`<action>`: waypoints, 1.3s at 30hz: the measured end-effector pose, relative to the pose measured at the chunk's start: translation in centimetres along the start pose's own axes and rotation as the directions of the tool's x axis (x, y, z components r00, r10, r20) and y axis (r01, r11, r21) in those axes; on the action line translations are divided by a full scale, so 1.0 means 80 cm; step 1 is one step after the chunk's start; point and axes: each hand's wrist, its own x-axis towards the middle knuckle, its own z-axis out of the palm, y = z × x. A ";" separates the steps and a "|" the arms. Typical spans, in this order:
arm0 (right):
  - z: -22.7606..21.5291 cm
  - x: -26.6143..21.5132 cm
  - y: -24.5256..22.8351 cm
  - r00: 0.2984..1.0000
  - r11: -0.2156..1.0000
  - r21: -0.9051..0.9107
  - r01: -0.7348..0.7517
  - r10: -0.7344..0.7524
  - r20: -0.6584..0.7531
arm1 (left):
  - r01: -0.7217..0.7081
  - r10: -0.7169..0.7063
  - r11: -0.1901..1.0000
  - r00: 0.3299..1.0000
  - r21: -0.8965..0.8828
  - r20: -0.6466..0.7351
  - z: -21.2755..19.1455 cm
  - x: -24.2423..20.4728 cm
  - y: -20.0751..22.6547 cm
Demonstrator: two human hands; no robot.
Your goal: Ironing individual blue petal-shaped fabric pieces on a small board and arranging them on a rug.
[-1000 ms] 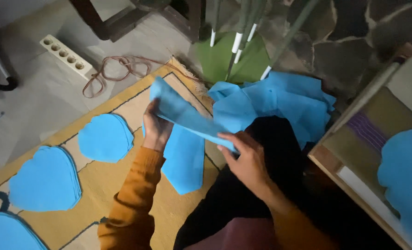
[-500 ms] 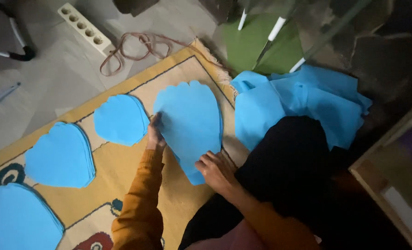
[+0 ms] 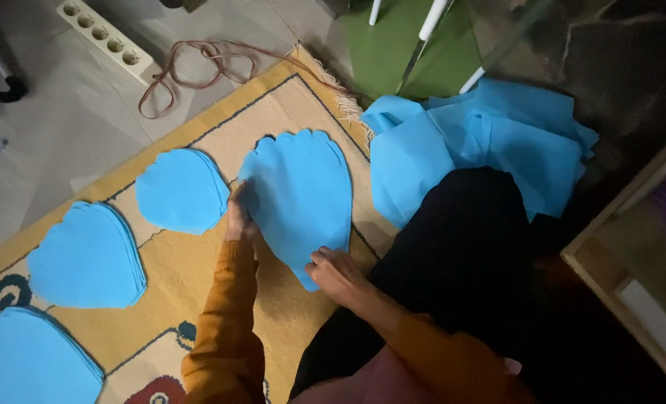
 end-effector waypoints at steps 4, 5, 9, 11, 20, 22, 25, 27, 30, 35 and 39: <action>-0.004 -0.001 0.001 0.999 0.999 0.039 0.007 -0.009 0.043 | -0.044 0.042 0.993 0.999 0.105 0.022 0.053 -0.076 0.013; 0.003 -0.003 0.001 0.999 0.999 0.039 0.006 -0.008 0.041 | -0.045 0.043 0.993 0.999 0.107 0.023 0.059 -0.086 0.015; 0.014 -0.010 0.002 0.998 0.997 0.075 0.015 -0.019 0.057 | -0.049 0.050 0.985 0.999 0.163 -0.005 0.076 -0.103 0.014; 0.014 -0.011 0.004 0.998 0.992 0.124 0.006 -0.014 0.065 | -0.045 0.044 0.980 0.999 0.194 0.011 0.074 -0.099 0.012; 0.019 -0.017 0.002 0.997 0.999 0.022 -0.049 0.048 0.060 | -0.110 0.114 0.936 0.993 0.335 0.006 0.097 -0.131 0.023; -0.004 -0.013 -0.003 0.992 0.992 0.035 -0.122 0.123 -0.027 | -0.294 0.307 0.820 0.950 0.491 0.057 0.148 -0.204 0.045; -0.101 0.005 -0.032 0.982 0.996 -0.083 -0.043 0.027 -0.188 | -0.373 0.393 0.708 0.914 0.600 0.104 0.122 -0.215 0.077; -0.124 0.005 -0.055 0.970 0.962 0.237 -0.132 0.175 -0.171 | -0.448 0.447 0.678 0.881 0.583 0.158 0.110 -0.239 0.104; -0.146 0.005 -0.070 0.914 0.649 0.720 -0.245 0.403 -0.052 | -0.557 0.494 0.709 0.830 0.432 0.259 0.119 -0.266 0.139; -0.064 -0.020 -0.054 0.631 -0.185 0.869 -0.458 0.620 0.465 | -0.518 0.525 0.584 0.828 0.625 0.195 0.218 -0.251 0.132; -0.041 -0.026 -0.039 0.429 -0.469 0.713 -0.522 0.578 0.694 | -0.477 0.521 0.246 0.799 0.844 0.300 0.264 -0.168 0.051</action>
